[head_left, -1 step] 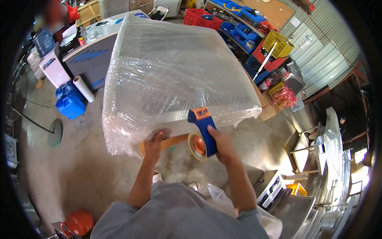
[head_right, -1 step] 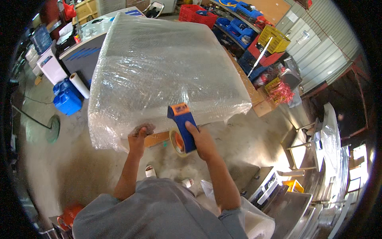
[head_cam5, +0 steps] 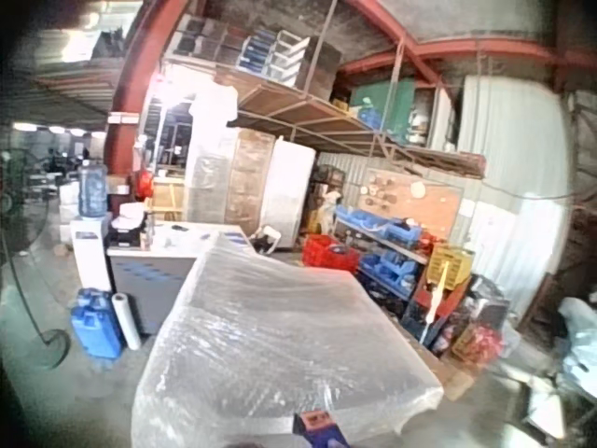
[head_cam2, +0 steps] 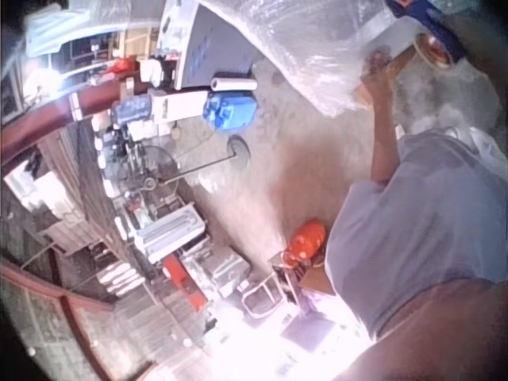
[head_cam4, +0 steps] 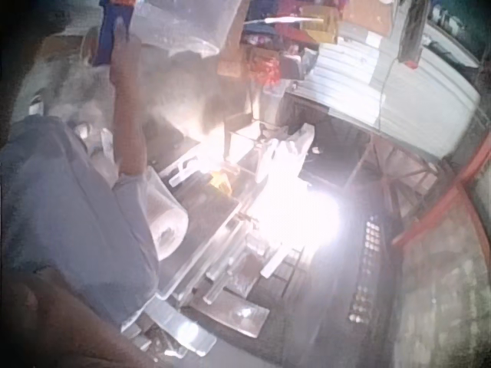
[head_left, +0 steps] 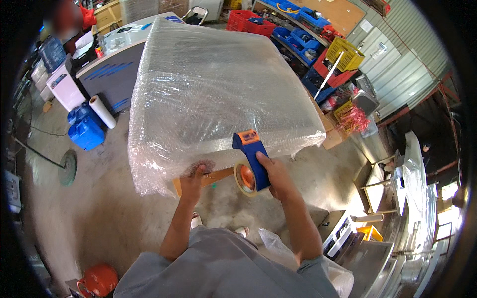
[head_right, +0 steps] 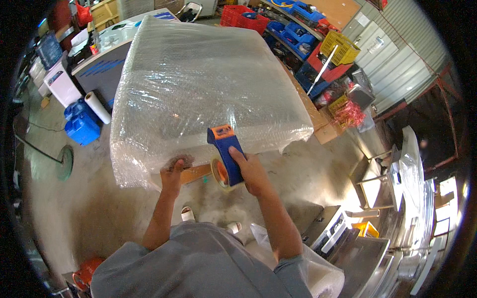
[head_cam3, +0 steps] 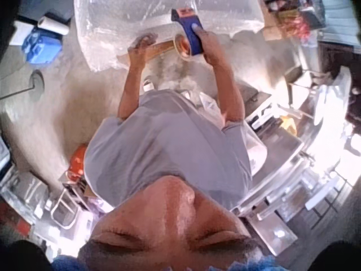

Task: The person wraps a large rectangular object with bubble wrap, secures it with packing tape using a handheld dispenser, and writes a date on the wrapped surface with a marker. The person folds and tapes the bubble wrap around the object, then labels it.

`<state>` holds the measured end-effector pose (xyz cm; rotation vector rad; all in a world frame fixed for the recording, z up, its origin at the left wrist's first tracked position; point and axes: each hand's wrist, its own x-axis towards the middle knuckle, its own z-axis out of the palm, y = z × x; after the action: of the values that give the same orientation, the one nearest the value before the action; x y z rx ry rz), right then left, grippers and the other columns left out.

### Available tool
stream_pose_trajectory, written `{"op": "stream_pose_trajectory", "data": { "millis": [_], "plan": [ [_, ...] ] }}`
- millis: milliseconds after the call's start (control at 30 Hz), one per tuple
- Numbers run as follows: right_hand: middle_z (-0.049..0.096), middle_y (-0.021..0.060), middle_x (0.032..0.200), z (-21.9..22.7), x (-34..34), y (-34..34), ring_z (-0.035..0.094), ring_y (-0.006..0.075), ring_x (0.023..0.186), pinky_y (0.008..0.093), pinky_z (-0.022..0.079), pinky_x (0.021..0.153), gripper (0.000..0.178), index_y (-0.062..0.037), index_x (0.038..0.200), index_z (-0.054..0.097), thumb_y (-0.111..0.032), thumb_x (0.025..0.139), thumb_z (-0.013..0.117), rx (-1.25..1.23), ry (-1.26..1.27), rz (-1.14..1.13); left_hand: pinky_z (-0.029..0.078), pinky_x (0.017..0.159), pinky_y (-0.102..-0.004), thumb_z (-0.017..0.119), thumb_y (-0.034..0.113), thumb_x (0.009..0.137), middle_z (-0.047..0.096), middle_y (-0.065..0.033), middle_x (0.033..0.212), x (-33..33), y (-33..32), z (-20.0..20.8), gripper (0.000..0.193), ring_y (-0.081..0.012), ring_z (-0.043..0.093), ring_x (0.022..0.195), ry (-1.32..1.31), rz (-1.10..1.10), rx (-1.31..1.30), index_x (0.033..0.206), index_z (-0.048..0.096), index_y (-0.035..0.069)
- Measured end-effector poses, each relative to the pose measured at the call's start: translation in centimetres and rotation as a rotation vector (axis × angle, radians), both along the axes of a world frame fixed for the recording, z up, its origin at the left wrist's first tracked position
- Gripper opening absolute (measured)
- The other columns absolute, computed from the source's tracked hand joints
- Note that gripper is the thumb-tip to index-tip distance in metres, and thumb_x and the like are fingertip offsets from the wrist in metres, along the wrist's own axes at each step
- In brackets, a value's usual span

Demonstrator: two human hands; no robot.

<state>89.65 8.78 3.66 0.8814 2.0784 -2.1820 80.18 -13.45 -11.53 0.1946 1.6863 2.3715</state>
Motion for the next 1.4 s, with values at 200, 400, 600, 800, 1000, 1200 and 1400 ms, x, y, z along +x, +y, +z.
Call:
{"op": "stream_pose_trajectory", "data": {
  "millis": [200,400,600,800,1000,1200,1400],
  "plan": [
    [0.071,0.0133,0.093,1.0,-4.0,-1.1,0.068,0.0175,0.074,0.0323,0.055,0.068,0.067,0.0113,0.109,0.067,-0.054,0.095,0.066,0.077,-0.208,0.038,0.052,0.090,-0.0323,0.071,0.031,0.099,0.072,-0.0074,0.107,0.3,-0.5,-0.1,0.036,-0.0161,0.066,0.097,-0.034,-0.060,0.018,0.112,0.071,-0.003],
    [0.071,0.0124,0.100,1.5,-4.2,-2.0,0.070,0.0190,0.080,0.0346,0.058,0.072,0.064,0.0075,0.118,0.064,-0.052,0.096,0.065,-0.080,-0.286,0.019,0.051,0.092,-0.0327,0.073,0.029,0.097,0.072,-0.0058,0.107,0.3,-1.2,-0.5,0.033,-0.0173,0.065,0.099,0.000,-0.060,-0.060,0.112,0.071,-0.001],
    [0.072,0.0102,0.101,1.5,-2.8,-2.6,0.071,0.0178,0.080,0.0334,0.058,0.074,0.058,0.0020,0.117,0.066,-0.052,0.097,0.064,-0.116,-0.309,-0.014,0.050,0.093,-0.0332,0.072,0.025,0.098,0.072,-0.0082,0.111,0.2,-1.6,0.3,0.032,-0.0183,0.065,0.101,-0.058,-0.144,-0.056,0.114,0.069,-0.002],
    [0.070,0.0075,0.091,-1.3,-0.5,-2.5,0.066,0.0159,0.075,0.0309,0.054,0.072,0.065,0.0025,0.109,0.069,-0.060,0.094,0.065,-0.099,-0.328,-0.025,0.050,0.094,-0.0339,0.070,0.029,0.099,0.073,-0.0098,0.109,0.4,-2.1,3.2,0.033,-0.0194,0.066,0.104,-0.074,-0.159,-0.280,0.112,0.070,-0.002],
    [0.069,0.0081,0.088,-8.5,3.2,-3.4,0.063,0.0155,0.075,0.0313,0.052,0.072,0.079,0.0069,0.105,0.071,-0.070,0.092,0.060,0.059,-0.292,-0.005,0.050,0.092,-0.0360,0.073,0.028,0.097,0.073,-0.0096,0.106,0.1,-2.2,1.0,0.032,-0.0208,0.067,0.101,0.024,-0.099,-0.237,0.109,0.072,-0.001],
    [0.070,0.0119,0.083,-10.6,3.3,-5.9,0.065,0.0170,0.077,0.0341,0.053,0.073,0.079,0.0084,0.100,0.069,-0.069,0.093,0.059,0.043,-0.159,-0.020,0.051,0.091,-0.0357,0.074,0.027,0.096,0.073,-0.0066,0.103,-0.4,-2.1,1.1,0.029,-0.0196,0.066,0.097,0.075,-0.019,-0.181,0.108,0.072,0.000],
    [0.069,0.0107,0.081,-17.4,1.7,-7.3,0.064,0.0181,0.072,0.0359,0.053,0.068,0.075,0.0072,0.102,0.069,-0.067,0.096,0.056,0.166,-0.160,-0.025,0.050,0.097,-0.0348,0.074,0.022,0.096,0.069,-0.0065,0.115,-1.6,-2.6,-0.1,0.030,-0.0179,0.063,0.108,0.014,-0.094,-0.129,0.117,0.068,0.003]
  ]
}}
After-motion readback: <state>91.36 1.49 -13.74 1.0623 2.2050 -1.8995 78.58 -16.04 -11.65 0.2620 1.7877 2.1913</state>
